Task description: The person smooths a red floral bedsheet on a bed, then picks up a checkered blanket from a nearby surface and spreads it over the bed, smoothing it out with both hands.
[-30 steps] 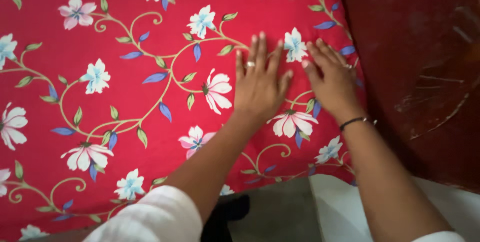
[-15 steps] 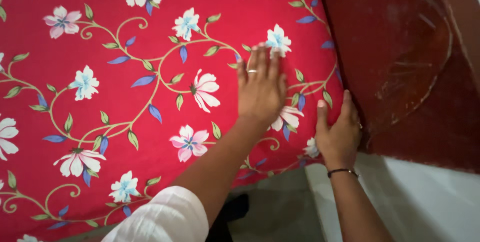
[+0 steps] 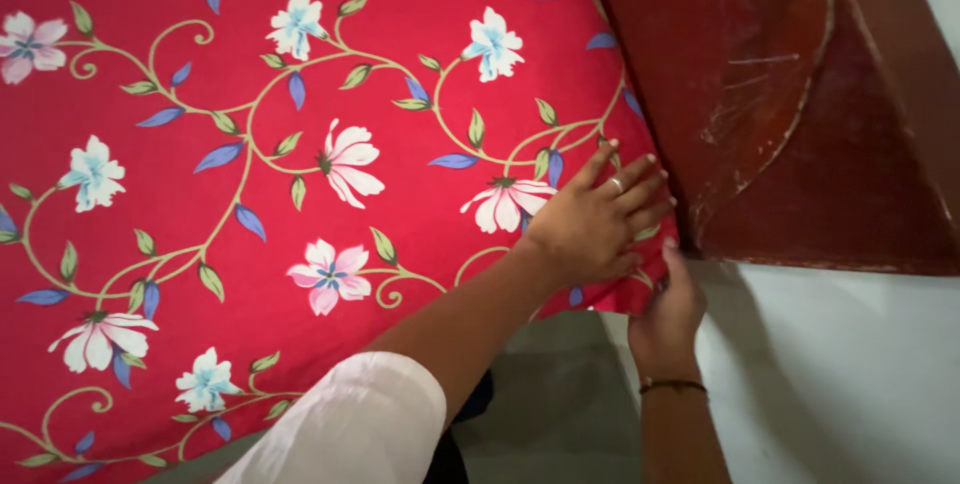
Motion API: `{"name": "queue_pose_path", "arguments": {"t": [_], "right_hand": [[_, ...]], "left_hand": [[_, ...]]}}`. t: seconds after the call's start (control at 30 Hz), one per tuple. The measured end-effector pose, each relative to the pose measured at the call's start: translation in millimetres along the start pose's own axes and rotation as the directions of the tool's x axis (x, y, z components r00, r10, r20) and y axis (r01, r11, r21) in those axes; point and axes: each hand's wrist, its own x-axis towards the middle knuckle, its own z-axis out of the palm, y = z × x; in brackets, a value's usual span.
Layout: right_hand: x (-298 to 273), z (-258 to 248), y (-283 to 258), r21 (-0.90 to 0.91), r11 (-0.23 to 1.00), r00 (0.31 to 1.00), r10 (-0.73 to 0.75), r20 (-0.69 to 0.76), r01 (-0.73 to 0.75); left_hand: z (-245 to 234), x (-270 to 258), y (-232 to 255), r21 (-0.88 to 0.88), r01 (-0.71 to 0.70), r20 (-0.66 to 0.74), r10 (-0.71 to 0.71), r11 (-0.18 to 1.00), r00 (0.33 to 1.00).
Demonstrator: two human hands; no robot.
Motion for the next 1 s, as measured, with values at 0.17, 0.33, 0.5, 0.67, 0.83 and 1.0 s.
{"name": "queue_pose_path", "arguments": {"t": [0.17,0.33,0.5,0.67,0.83,1.0], "right_hand": [[-7.6,4.6,-14.7,-0.355,0.926,0.991,-0.119,0.054,0.13],[-17.6,15.3,-14.4,-0.096,0.99,0.978,-0.086,0.19,0.105],[-22.1,23.6,-18.4,-0.096,0.993,0.966,-0.037,0.256,0.064],[-16.7,39.0,-15.8,0.142,0.989,0.963,-0.006,0.269,-0.034],[-5.8,43.3,0.2,0.174,0.977,0.975,0.087,0.202,-0.124],[23.4,14.1,38.4,0.038,0.999,0.997,-0.037,0.066,0.035]], "left_hand": [[5.8,3.7,6.6,-0.102,0.0,-0.148,-0.016,0.995,0.989],[3.6,3.3,4.6,-0.243,-0.044,-0.228,-0.013,0.969,0.974],[-7.2,-1.2,6.3,-0.236,-0.061,-0.311,-0.015,0.97,0.95],[-21.8,-4.8,5.2,-0.313,-0.057,-0.379,-0.069,0.948,0.923],[-27.8,-1.6,7.0,-0.252,-0.063,-0.386,-0.04,0.966,0.922],[-17.0,6.7,13.4,-0.207,-0.024,-0.286,-0.037,0.978,0.957]]}}
